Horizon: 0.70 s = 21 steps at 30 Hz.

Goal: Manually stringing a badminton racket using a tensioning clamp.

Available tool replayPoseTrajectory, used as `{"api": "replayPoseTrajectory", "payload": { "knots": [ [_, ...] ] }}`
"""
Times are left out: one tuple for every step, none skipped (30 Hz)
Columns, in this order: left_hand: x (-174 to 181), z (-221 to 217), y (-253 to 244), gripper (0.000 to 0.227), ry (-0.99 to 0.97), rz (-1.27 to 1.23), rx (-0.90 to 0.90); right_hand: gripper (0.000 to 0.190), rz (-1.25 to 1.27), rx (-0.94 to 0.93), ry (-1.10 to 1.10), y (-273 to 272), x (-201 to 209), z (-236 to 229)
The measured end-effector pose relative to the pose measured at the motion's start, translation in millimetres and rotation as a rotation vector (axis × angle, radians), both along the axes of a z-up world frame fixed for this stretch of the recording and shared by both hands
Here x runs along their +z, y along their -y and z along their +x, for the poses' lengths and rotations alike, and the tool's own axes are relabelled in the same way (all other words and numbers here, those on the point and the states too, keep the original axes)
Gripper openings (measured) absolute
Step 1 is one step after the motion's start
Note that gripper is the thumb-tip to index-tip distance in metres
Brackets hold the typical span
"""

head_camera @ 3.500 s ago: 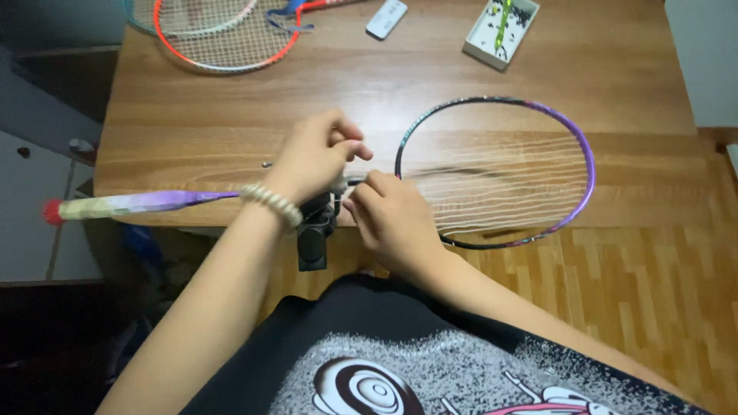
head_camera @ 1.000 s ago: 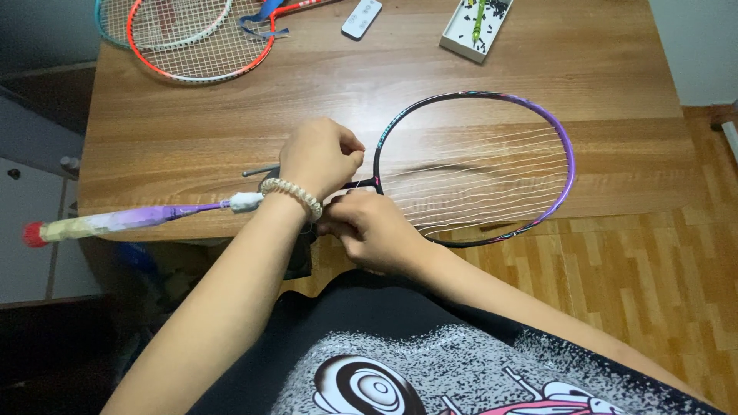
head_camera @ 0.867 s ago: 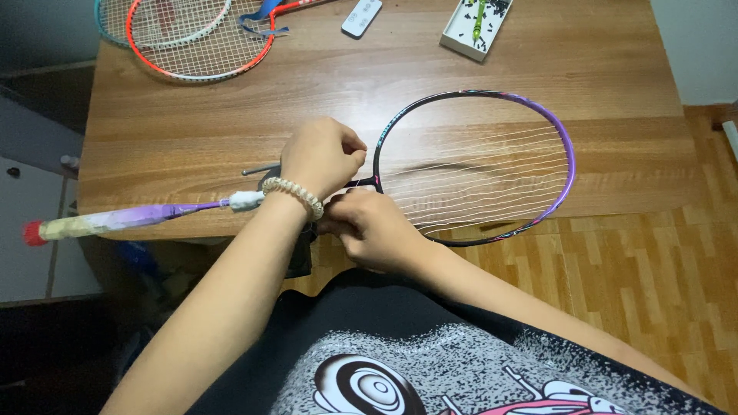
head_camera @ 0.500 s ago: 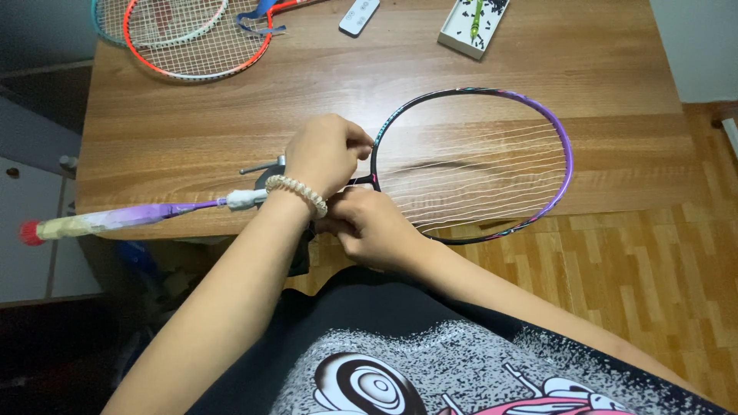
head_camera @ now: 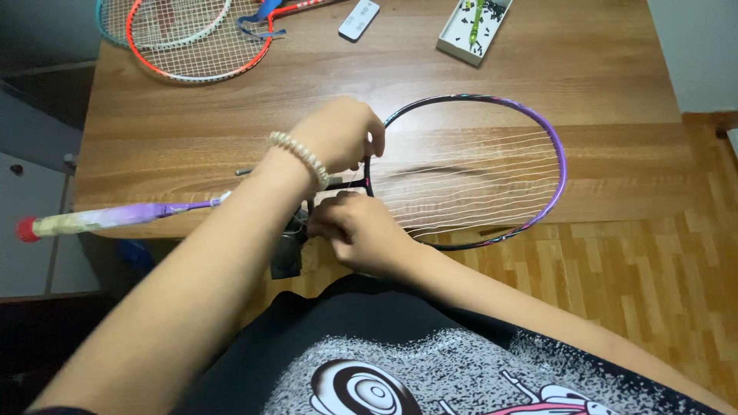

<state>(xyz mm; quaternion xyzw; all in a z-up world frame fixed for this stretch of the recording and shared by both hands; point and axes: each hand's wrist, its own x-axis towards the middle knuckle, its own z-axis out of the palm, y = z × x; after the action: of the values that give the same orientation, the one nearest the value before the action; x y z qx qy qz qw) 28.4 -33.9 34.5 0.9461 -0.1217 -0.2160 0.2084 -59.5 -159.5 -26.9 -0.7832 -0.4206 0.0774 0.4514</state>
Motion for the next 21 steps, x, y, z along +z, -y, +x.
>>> {"api": "replayPoseTrajectory", "payload": {
  "knots": [
    [13.7, 0.7, 6.2, 0.019, -0.028, 0.127, -0.049, 0.016, 0.032, 0.004, 0.002, 0.0, 0.7, 0.2],
    [11.9, 3.3, 9.1, 0.019, -0.027, 0.128, -0.048, 0.016, 0.034, 0.005, 0.003, -0.6, 1.1, 0.7],
    [10.4, 5.9, 12.4, 0.018, -0.072, 0.149, -0.056, 0.014, 0.028, 0.012, -0.033, -0.4, 1.8, 1.7],
    [9.0, 9.0, 16.1, 0.017, -0.117, 0.169, -0.063, 0.013, 0.021, 0.018, -0.069, 0.2, 2.6, 3.1],
    [7.9, 11.1, 14.5, 0.017, -0.118, 0.167, -0.063, 0.013, 0.019, 0.019, -0.070, 1.5, 2.9, 5.0],
    [6.7, 13.7, 13.4, 0.017, -0.155, 0.133, -0.048, 0.012, 0.043, 0.049, -0.061, 3.4, 3.1, 7.3],
    [4.9, 16.1, 13.5, 0.016, -0.196, 0.098, -0.039, 0.011, 0.066, 0.074, -0.056, 6.0, 3.2, 8.6],
    [4.9, 21.0, 15.5, 0.016, -0.200, 0.094, -0.044, 0.011, 0.063, 0.069, -0.061, 8.1, 3.9, 11.1],
    [4.2, 24.0, 16.3, 0.015, -0.204, 0.147, -0.083, 0.012, 0.050, 0.109, -0.074, 9.7, 3.8, 12.6],
    [3.6, 26.8, 16.8, 0.015, -0.208, 0.199, -0.122, 0.013, 0.038, 0.149, -0.088, 10.9, 4.0, 13.9],
    [7.9, 28.4, 19.4, 0.015, -0.209, 0.196, -0.113, 0.013, 0.036, 0.159, -0.088, 10.8, 4.8, 16.3],
    [12.5, 29.8, 21.9, 0.017, -0.221, 0.241, -0.138, 0.012, 0.015, 0.178, -0.110, 10.5, 5.9, 18.5],
    [15.9, 29.9, 24.9, 0.019, -0.235, 0.284, -0.163, 0.012, -0.008, 0.200, -0.135, 11.1, 6.3, 19.3],
    [13.4, 33.0, 26.6, 0.019, -0.239, 0.278, -0.152, 0.012, -0.012, 0.211, -0.137, 11.8, 4.1, 20.6],
    [10.5, 36.0, 28.4, 0.017, -0.252, 0.336, -0.220, 0.011, 0.030, 0.218, -0.120, 12.5, 1.6, 21.5],
    [7.7, 39.0, 30.2, 0.016, -0.265, 0.393, -0.288, 0.010, 0.072, 0.224, -0.103, 13.2, -0.9, 22.4],
    [8.4, 36.9, 29.9, 0.016, -0.268, 0.395, -0.283, 0.010, 0.075, 0.229, -0.104, 16.5, -3.5, 21.9],
    [9.2, 35.0, 29.6, 0.013, -0.195, 0.392, -0.292, 0.010, 0.056, 0.248, -0.124, 19.8, -6.1, 21.5],
    [9.5, 32.4, 28.9, 0.015, -0.126, 0.390, -0.304, 0.012, 0.040, 0.265, -0.147, 22.3, -9.1, 19.9],
    [4.3, 28.1, 28.8, 0.015, -0.131, 0.394, -0.303, 0.012, 0.045, 0.267, -0.151, 33.1, 6.8, 19.7],
    [-0.2, 24.9, 27.9, 0.018, 0.069, 0.330, -0.192, 0.040, 0.066, 0.333, -0.075, 43.5, 22.7, 21.2]
  ]
}}
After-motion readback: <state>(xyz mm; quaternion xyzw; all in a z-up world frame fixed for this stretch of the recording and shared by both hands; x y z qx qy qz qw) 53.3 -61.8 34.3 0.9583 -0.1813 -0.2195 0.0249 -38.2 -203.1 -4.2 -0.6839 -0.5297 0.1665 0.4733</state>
